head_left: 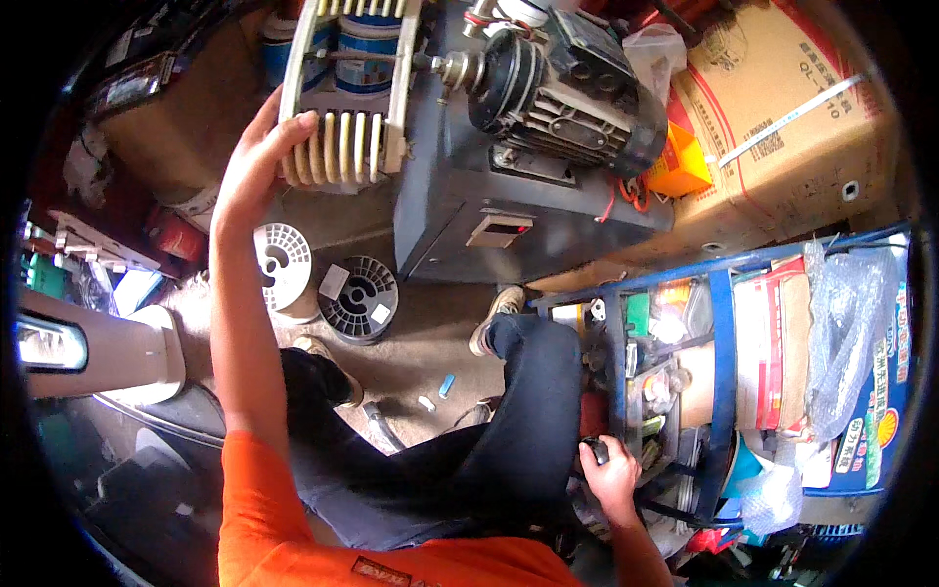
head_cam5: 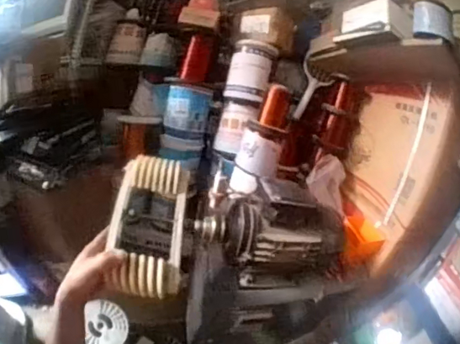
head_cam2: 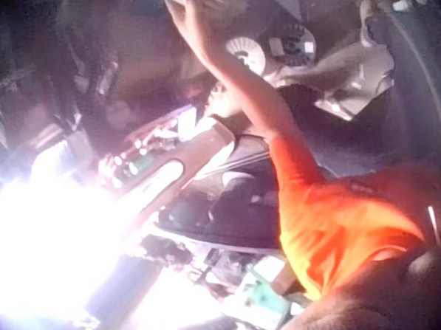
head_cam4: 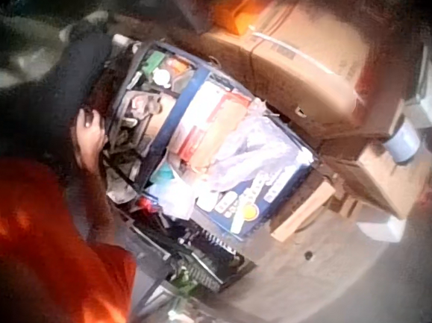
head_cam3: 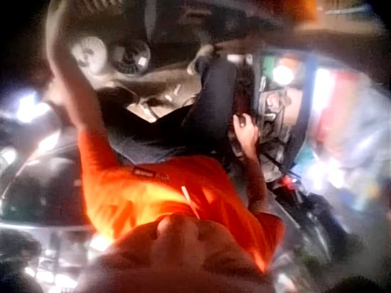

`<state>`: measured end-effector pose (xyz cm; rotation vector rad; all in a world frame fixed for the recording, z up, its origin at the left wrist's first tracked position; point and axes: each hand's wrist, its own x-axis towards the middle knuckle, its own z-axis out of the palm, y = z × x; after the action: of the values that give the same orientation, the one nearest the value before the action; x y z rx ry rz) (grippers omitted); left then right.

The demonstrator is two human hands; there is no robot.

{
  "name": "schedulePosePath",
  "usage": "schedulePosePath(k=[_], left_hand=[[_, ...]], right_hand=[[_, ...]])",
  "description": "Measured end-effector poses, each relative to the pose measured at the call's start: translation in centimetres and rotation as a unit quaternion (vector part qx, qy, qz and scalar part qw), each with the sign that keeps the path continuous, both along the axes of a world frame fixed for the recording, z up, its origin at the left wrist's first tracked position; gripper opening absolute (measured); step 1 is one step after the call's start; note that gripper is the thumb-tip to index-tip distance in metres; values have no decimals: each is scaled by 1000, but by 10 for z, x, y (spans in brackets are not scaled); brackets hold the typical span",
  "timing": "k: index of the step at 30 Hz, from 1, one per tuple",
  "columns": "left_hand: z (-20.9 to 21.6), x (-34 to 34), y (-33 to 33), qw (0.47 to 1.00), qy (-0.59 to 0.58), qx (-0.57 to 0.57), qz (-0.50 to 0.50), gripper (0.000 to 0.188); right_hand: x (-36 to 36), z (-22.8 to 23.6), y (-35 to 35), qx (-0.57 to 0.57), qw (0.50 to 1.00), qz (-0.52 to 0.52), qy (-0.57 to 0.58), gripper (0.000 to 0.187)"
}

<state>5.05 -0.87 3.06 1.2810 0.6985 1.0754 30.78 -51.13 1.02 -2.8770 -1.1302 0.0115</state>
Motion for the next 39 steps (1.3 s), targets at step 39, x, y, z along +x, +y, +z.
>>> schedulePosePath(k=[39], left_hand=[[-4,-3,11,1000,-5,20,-17,71]], right_hand=[[12,-5,-22,-4,999,-31,30,33]])
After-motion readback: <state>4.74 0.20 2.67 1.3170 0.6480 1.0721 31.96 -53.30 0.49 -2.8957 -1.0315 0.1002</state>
